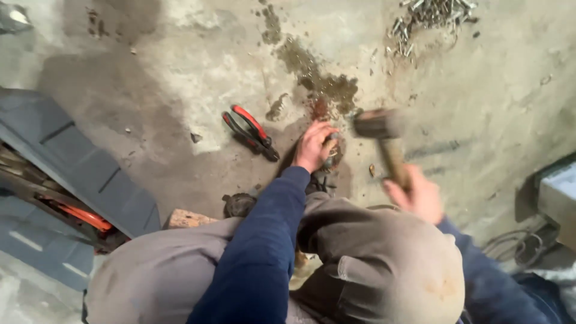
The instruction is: Grinding a metal component and using tools to dismantle an electric motor stator on the workshop floor.
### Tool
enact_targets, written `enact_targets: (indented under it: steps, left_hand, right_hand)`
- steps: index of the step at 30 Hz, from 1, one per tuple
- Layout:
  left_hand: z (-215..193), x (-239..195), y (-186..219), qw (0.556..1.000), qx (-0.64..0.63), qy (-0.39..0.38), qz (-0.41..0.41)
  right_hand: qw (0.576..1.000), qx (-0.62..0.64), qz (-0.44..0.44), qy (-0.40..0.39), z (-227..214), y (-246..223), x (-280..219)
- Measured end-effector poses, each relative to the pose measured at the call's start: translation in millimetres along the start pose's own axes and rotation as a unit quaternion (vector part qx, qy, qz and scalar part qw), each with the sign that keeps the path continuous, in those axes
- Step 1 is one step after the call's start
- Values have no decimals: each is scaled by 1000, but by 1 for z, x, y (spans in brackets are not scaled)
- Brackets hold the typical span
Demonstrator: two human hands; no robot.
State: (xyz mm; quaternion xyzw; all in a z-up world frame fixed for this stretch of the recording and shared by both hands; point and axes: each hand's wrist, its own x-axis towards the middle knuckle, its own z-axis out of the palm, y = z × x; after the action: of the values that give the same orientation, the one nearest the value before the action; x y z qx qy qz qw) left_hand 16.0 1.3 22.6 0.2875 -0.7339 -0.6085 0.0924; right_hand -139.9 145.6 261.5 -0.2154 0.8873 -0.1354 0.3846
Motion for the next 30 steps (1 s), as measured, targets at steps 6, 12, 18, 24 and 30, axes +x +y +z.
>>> enact_targets:
  steps: [6, 12, 18, 24, 30]
  left_hand:
    - [-3, -3, 8, 997, -26, -17, -70]
    - [14, -21, -16, 1000, 8, 3, -15]
    - [11, -8, -4, 999, 29, 9, -29]
    - [0, -3, 9, 997, 3, -2, -74]
    - [-17, 2, 22, 1000, 17, -12, -13]
  right_hand:
    - [941, 240, -105, 214, -82, -68, 12]
    - [992, -96, -7, -86, 28, 13, -1]
    - [984, 131, -16, 122, -87, -33, -2]
    - [962, 249, -69, 89, 8, 27, -6]
    - [994, 70, 80, -6, 14, 13, -3]
